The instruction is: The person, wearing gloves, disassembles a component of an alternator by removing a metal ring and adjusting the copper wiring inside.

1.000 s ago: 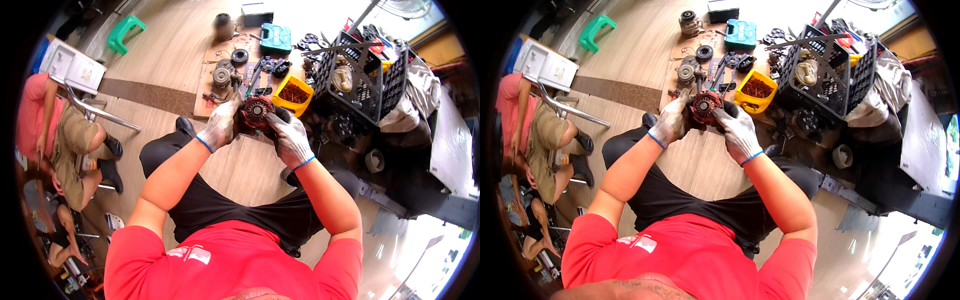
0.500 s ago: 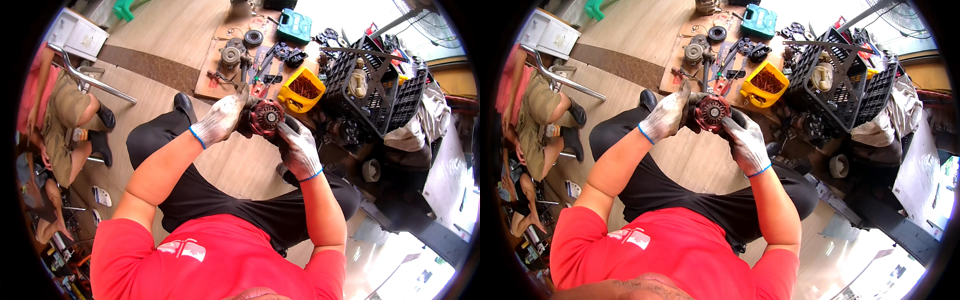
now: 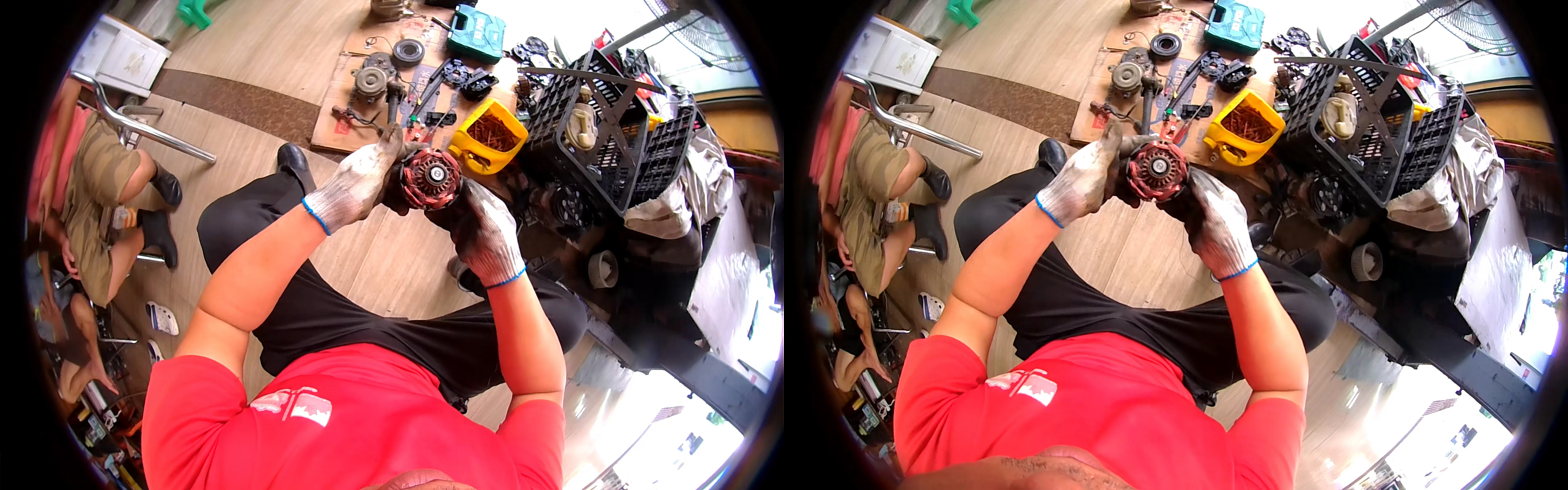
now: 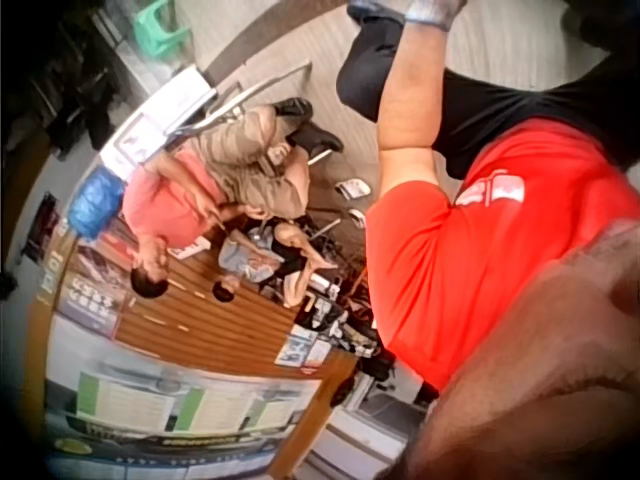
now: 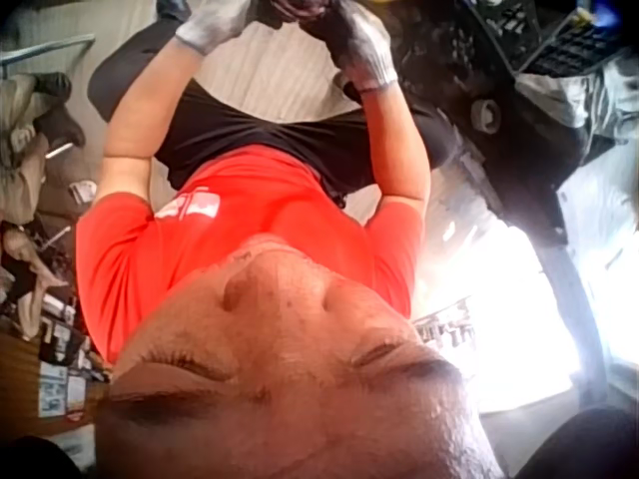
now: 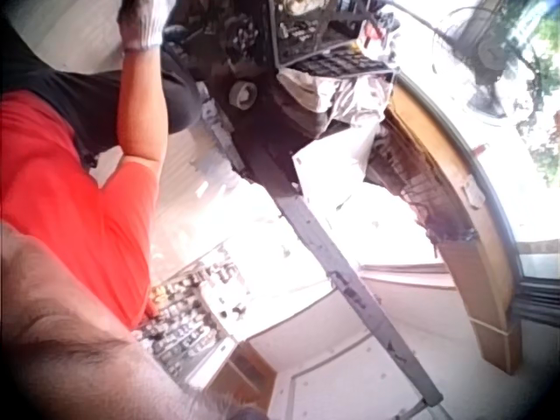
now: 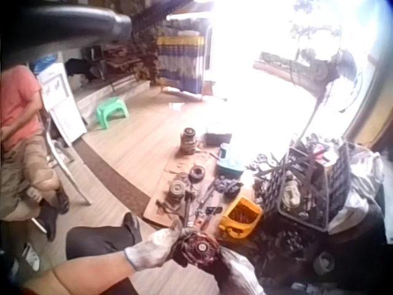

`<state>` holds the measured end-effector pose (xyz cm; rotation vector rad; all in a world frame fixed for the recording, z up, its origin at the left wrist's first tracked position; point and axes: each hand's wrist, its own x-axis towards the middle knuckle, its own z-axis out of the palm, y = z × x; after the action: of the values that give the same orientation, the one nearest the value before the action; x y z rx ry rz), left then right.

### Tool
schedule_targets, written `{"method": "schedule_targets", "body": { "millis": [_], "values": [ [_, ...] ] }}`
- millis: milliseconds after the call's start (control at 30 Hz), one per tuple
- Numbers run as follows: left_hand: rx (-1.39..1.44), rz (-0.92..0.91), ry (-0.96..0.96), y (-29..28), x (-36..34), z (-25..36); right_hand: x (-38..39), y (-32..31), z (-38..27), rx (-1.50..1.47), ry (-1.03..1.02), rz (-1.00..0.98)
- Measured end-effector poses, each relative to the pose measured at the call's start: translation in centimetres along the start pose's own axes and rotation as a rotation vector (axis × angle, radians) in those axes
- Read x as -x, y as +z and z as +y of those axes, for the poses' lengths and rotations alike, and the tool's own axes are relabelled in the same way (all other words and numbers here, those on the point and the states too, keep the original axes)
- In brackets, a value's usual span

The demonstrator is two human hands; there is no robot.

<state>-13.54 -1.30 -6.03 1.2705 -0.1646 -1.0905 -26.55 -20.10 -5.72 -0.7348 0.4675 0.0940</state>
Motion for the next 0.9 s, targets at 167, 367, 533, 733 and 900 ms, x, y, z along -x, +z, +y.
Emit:
{"method": "schedule_targets", "body": {
  "millis": [167,367,533,733,900],
  "values": [
    [0.120,-0.033,0.121,0.2,0.3,0.0,-0.1,0.3,0.2,-0.036,-0.004,-0.004],
    [0.017,-0.019,0.154,0.4,1.0,0.5,-0.2,0.6,0.3,0.051,-0.032,-0.052],
    [0.010,0.003,0.117,0.0,1.3,0.5,0.0,1.9,0.1,0.130,-0.076,-0.124],
    [0.000,-0.001,0.170,0.1,1.3,-0.3,0.0,2.1,0.5,0.213,-0.135,-0.116],
    [0.018,0.019,0.148,0.4,1.5,-0.5,0.1,2.7,0.6,0.287,-0.178,-0.082]
  ]
}}
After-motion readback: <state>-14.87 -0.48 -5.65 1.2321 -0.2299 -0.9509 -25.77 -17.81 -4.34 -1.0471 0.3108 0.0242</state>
